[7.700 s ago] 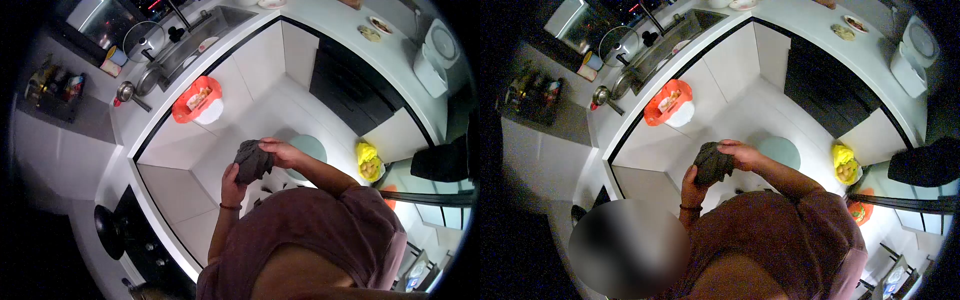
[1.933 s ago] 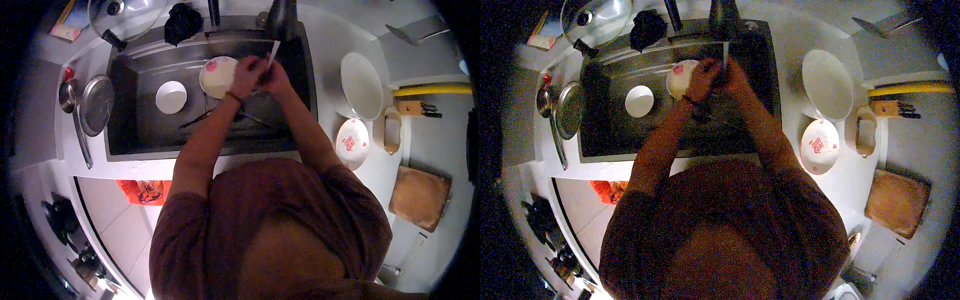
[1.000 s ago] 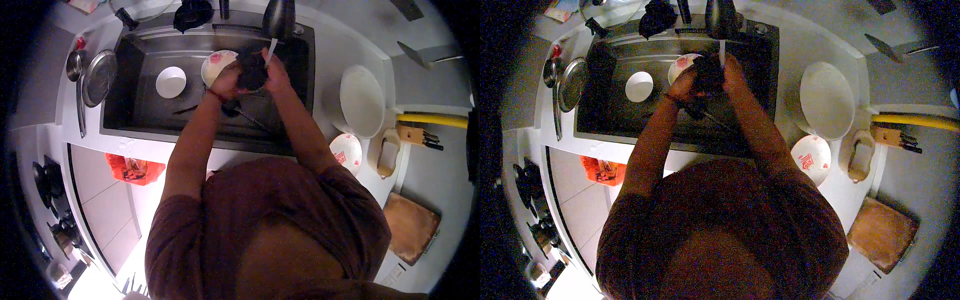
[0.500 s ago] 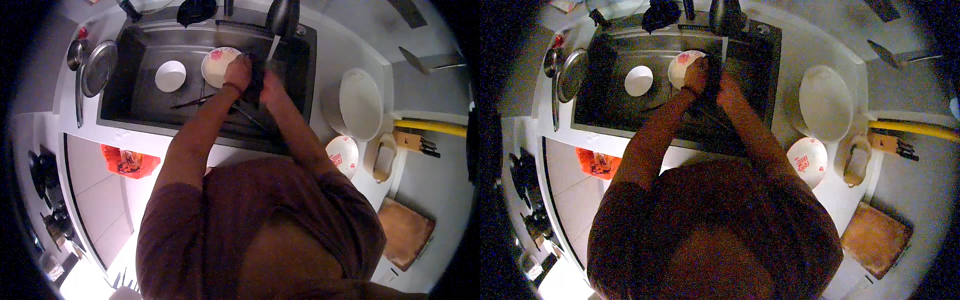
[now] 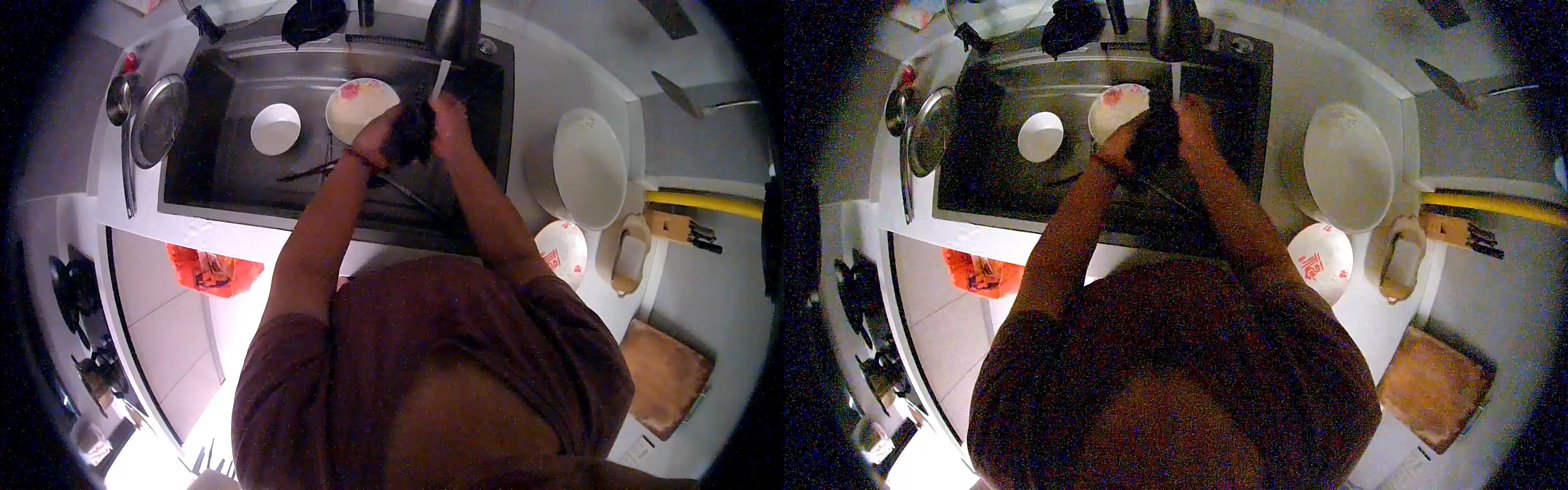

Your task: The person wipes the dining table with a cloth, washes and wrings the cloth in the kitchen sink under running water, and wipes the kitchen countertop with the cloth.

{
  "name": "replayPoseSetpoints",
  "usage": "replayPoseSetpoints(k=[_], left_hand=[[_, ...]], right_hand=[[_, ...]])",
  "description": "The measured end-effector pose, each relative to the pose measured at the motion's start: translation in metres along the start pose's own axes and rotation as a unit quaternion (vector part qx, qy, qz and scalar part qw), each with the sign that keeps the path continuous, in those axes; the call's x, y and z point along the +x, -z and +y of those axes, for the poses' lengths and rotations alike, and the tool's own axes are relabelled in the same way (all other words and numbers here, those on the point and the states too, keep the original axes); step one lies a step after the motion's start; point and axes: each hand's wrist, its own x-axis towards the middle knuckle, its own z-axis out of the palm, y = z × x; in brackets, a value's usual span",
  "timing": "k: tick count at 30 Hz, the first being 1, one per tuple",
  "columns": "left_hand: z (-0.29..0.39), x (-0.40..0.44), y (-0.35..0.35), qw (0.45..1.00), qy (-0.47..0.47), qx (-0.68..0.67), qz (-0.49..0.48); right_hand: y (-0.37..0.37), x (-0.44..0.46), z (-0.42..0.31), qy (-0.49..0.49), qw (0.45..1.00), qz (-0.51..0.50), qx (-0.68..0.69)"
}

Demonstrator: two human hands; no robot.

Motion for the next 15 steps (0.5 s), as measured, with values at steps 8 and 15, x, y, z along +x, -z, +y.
replayPoseSetpoints(k=[8,15], left_hand=[[0.102,0.004,-0.008,0.992,0.118,-0.019,0.039],[0.049,0.014,-0.017,0.899,0.02,0.438,0.02]], right_hand=[[0.059,0.014,0.044,-0.219,0.963,-0.102,0.117],[-0.002,-0.037,0.023,-0.295,0.933,-0.016,0.206]])
